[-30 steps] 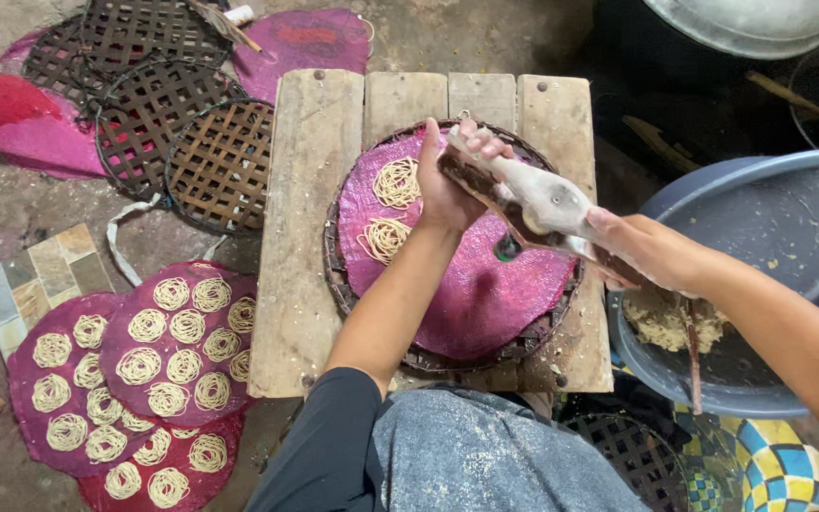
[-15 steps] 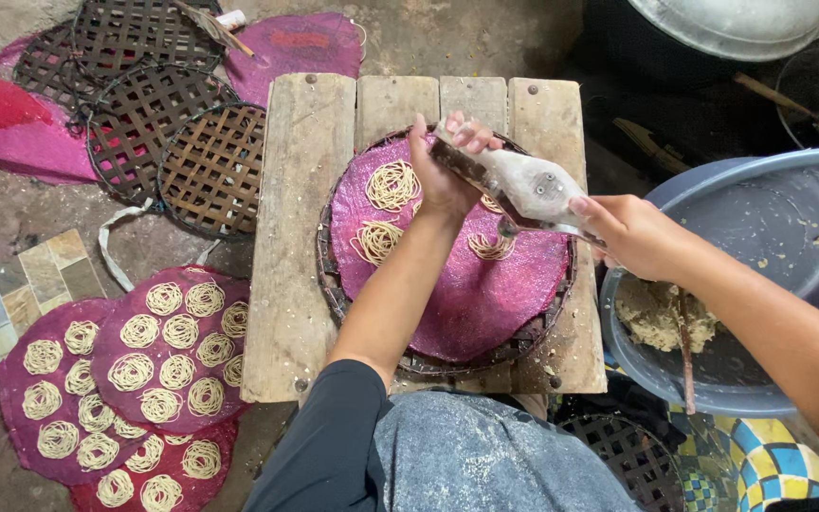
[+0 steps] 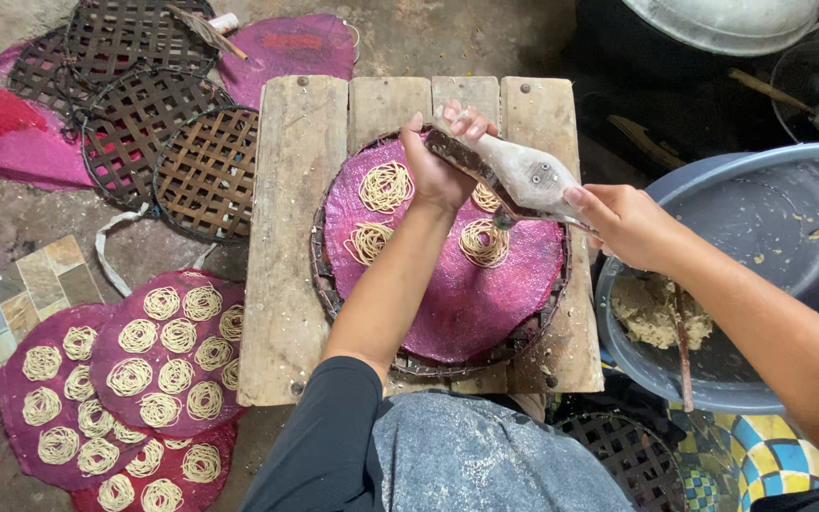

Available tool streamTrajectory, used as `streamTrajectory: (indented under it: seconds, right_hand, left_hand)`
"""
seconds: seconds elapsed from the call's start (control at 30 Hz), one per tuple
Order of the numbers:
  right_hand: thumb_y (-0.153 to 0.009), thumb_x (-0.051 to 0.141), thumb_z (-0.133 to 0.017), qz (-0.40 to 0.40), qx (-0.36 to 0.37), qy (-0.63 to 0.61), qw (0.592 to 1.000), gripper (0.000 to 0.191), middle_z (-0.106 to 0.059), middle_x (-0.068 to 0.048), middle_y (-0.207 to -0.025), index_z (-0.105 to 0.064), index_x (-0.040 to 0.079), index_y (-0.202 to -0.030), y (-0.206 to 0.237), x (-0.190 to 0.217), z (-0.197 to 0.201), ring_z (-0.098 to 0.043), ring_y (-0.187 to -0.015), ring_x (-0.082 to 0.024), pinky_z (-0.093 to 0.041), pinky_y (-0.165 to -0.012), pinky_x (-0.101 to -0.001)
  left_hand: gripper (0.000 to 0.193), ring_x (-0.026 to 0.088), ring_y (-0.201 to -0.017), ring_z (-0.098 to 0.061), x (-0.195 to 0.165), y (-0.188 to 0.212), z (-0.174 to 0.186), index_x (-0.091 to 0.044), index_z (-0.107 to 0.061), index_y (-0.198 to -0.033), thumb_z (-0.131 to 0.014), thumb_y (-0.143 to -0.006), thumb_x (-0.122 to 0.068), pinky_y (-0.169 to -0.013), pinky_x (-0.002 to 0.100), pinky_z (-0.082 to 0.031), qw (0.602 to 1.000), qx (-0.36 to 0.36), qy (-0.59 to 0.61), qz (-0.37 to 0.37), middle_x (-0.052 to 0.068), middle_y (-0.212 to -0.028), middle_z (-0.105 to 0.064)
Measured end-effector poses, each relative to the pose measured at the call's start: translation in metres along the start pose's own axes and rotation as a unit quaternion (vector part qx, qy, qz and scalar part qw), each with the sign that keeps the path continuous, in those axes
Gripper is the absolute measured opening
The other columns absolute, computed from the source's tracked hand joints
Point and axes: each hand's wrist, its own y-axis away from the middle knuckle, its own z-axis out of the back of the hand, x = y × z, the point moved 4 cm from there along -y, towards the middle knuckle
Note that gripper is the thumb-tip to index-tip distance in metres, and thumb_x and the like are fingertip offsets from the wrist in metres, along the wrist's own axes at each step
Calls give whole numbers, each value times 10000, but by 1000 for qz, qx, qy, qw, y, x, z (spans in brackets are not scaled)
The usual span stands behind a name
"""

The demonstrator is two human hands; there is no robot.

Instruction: The person sits on the floor and uses a manual dough extruder press to squeeze dough into thin noodle strands, forming round noodle nests on pink mesh mats. They reload dough into the press from a basin, cut strands free by hand, and stack finished mats of noodle nests aside.

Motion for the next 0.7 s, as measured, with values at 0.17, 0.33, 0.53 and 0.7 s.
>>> streamTrajectory:
  seconds: [0.17,0.33,0.53,0.7]
  right_hand:
    - [-997,568,-412,-26,18,-18,999,649,-552,-70,-673,-619,119,-1417,-6,-14,-5,-511,-591,-171,-446,-568,-381]
    - [-979,564,-439,26,-2,-25,999,634,-634,-17,-710,-610,88,-1361,-8,-24,-6,-560,-629,-133,-497,-583,-331]
    - [-1019,548,-452,74,-73,-50,993,554,-584,-58,-630,-663,38,-1066,-7,-38,-5,-558,-606,-131,-459,-586,-313]
    - [-1035,540,-413,72,-36,-150,985,535,-519,-29,-631,-660,70,-1095,3,-64,-12,-472,-567,-135,-390,-539,-321]
  left_hand:
    - [748,208,-737,-495,-5,13,37,18,-524,-1278,-151,-978,-557,-704,364,-468,897,-139,-379,181,189,-1028,-626]
    - [757,106,-514,-377,11,33,80,-10,-302,-1563,-116,-1040,-524,-439,257,-329,755,-143,-555,318,229,-1415,-593]
    - [682,54,-565,-507,1,55,63,-171,-273,-1609,-327,-1033,-532,-468,250,-468,529,10,-833,160,205,-1367,-635]
    - [616,155,-649,-572,-10,71,25,-246,-460,-1574,-469,-1027,-529,-593,340,-469,425,-1,-900,101,182,-1022,-713]
